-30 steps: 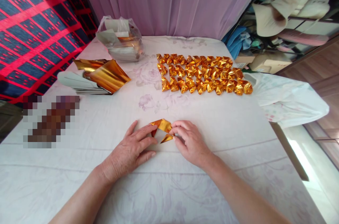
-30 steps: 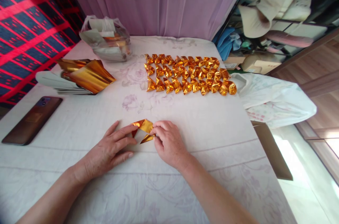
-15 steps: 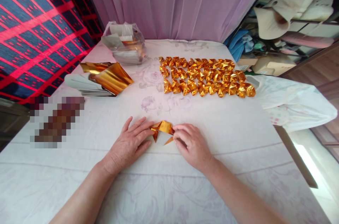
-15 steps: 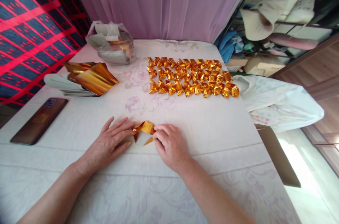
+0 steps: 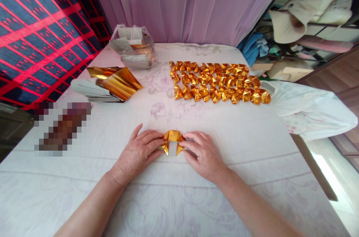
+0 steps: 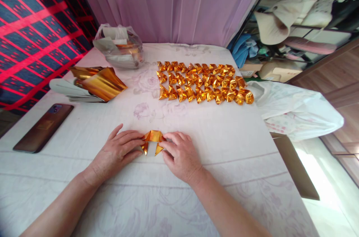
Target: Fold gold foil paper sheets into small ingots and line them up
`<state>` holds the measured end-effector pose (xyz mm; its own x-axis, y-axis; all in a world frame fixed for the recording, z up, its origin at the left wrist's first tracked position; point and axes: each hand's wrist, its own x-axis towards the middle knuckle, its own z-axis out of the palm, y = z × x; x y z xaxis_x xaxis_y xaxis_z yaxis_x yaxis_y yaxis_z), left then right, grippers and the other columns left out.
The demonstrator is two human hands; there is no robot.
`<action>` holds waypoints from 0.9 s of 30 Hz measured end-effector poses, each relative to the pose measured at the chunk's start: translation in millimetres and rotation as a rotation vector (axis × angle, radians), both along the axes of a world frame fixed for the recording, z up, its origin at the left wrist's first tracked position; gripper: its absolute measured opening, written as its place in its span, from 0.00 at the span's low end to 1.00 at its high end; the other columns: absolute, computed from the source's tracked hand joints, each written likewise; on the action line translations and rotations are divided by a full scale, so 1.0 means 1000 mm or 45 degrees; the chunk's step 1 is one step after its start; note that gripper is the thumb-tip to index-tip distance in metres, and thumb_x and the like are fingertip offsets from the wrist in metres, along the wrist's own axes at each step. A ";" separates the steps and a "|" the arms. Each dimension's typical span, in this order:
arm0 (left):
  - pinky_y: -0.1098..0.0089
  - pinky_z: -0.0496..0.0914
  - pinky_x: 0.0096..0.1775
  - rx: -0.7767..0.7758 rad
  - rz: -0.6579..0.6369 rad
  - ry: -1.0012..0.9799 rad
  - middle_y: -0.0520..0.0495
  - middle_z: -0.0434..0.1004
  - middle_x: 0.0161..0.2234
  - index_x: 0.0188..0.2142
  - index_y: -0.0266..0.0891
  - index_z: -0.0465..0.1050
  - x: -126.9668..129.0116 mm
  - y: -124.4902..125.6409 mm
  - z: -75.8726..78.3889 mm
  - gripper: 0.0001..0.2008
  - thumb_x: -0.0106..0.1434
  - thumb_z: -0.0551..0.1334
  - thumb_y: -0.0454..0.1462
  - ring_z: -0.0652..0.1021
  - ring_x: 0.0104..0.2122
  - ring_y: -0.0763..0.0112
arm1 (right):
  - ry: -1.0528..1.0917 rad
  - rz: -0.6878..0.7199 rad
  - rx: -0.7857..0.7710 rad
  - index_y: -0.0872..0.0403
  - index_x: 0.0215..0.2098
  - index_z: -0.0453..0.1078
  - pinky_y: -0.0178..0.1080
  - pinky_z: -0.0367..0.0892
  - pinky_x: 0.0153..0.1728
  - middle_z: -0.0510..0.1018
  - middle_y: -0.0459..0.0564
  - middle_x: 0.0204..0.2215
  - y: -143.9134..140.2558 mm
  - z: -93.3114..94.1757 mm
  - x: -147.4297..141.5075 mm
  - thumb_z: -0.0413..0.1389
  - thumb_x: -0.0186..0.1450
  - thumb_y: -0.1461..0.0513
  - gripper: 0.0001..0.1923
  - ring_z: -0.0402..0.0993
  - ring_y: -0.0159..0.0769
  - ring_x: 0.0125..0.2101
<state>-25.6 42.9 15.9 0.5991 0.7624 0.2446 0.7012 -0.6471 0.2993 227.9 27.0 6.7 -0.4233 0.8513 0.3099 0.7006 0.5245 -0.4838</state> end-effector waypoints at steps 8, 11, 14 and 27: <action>0.50 0.49 0.64 0.116 0.001 0.002 0.52 0.81 0.43 0.42 0.47 0.77 0.007 0.001 0.002 0.11 0.72 0.56 0.42 0.79 0.43 0.68 | -0.015 0.031 0.009 0.47 0.43 0.76 0.49 0.66 0.46 0.77 0.50 0.47 0.002 0.001 0.001 0.58 0.62 0.68 0.14 0.71 0.43 0.46; 0.50 0.48 0.65 0.118 -0.003 0.018 0.53 0.81 0.42 0.41 0.47 0.77 0.008 0.001 0.004 0.11 0.72 0.55 0.42 0.79 0.42 0.68 | -0.044 0.051 0.010 0.46 0.44 0.76 0.50 0.66 0.47 0.76 0.50 0.48 0.001 0.002 0.002 0.59 0.62 0.67 0.14 0.70 0.43 0.46; 0.49 0.47 0.65 0.110 -0.005 0.028 0.52 0.81 0.42 0.41 0.47 0.77 0.008 0.002 0.004 0.12 0.72 0.55 0.43 0.79 0.43 0.68 | -0.063 0.056 0.017 0.47 0.45 0.76 0.50 0.66 0.47 0.75 0.51 0.48 0.000 0.003 0.002 0.60 0.61 0.65 0.14 0.69 0.44 0.47; 0.50 0.49 0.65 0.179 0.023 -0.001 0.52 0.81 0.42 0.40 0.44 0.76 0.011 -0.001 0.002 0.10 0.72 0.56 0.39 0.79 0.42 0.69 | -0.138 -0.016 0.208 0.52 0.43 0.75 0.46 0.68 0.46 0.77 0.52 0.47 -0.002 -0.001 -0.005 0.53 0.67 0.67 0.10 0.73 0.40 0.44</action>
